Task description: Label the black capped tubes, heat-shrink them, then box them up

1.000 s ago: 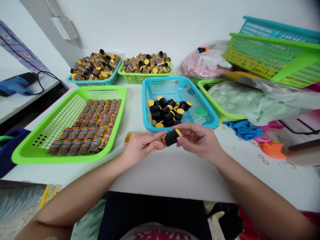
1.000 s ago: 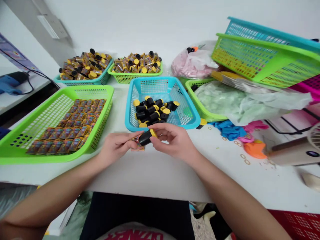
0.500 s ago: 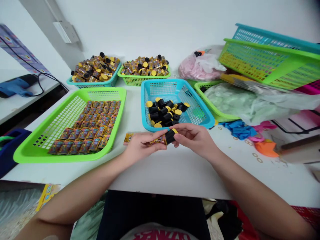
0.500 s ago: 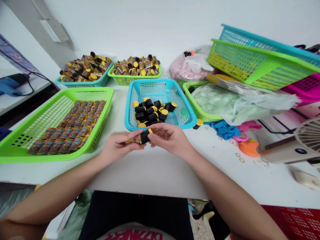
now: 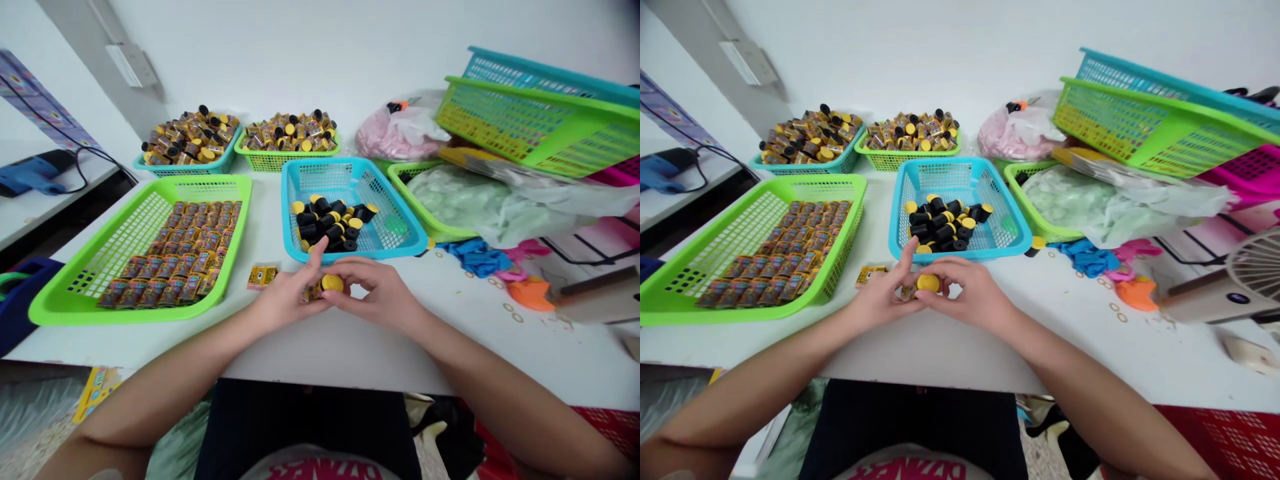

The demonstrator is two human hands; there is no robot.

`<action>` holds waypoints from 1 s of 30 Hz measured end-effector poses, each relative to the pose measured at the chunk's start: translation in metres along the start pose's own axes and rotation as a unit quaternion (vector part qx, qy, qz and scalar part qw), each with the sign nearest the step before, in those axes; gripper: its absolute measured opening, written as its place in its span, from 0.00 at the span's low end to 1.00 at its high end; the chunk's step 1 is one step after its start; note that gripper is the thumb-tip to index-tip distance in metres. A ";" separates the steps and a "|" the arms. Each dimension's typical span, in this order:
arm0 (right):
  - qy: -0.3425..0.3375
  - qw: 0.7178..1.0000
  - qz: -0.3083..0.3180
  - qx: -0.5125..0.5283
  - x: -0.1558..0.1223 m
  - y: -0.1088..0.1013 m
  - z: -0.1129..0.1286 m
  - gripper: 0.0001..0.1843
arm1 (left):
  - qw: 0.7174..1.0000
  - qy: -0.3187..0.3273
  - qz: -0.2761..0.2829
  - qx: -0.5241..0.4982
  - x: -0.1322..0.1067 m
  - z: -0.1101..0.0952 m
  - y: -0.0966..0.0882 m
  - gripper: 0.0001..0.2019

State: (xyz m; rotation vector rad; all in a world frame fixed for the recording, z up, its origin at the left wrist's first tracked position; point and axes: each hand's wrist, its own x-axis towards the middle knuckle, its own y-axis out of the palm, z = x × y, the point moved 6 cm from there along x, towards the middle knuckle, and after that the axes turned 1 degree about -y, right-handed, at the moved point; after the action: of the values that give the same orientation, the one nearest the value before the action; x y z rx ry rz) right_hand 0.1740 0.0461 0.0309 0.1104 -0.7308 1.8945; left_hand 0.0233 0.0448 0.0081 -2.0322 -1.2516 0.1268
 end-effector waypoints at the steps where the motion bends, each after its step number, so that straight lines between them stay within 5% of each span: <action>1: -0.006 1.000 0.010 0.006 0.001 0.000 0.000 0.15 | 0.999 -0.011 0.006 -0.034 0.000 0.000 0.001 0.50; 4: -0.029 0.996 0.052 0.073 0.002 0.001 0.001 0.17 | 0.974 -0.028 0.056 -0.216 0.000 -0.001 0.006 0.57; 7: -0.035 0.980 0.090 0.172 0.000 0.007 0.001 0.15 | 0.908 -0.036 0.129 -0.396 -0.001 -0.006 0.012 0.63; 12: -0.080 0.956 0.170 0.227 -0.009 0.020 0.012 0.18 | 0.831 -0.036 0.164 -0.530 0.002 -0.011 0.013 0.68; 16: -0.168 0.982 0.060 -0.063 -0.010 0.014 0.026 0.36 | 0.848 -0.073 0.048 -0.523 0.008 0.001 0.007 0.68; 20: -0.238 0.935 -0.061 -0.257 -0.016 0.017 0.036 0.31 | 0.869 -0.083 -0.023 -0.488 0.006 -0.002 0.010 0.65; 25: -0.264 0.927 -0.098 -0.248 -0.023 0.025 0.041 0.29 | 0.876 -0.065 0.035 -0.477 -0.002 -0.017 0.028 0.53; 30: -0.278 0.929 -0.082 -0.233 -0.022 0.027 0.047 0.27 | 0.868 -0.027 0.089 -0.487 -0.006 -0.026 0.025 0.51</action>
State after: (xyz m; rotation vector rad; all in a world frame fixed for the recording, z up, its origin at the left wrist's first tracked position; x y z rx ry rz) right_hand 0.1486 -0.0034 0.0487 0.4037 -1.4897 1.4860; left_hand 0.0495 0.0195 0.0092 -3.0145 -1.2829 -0.4670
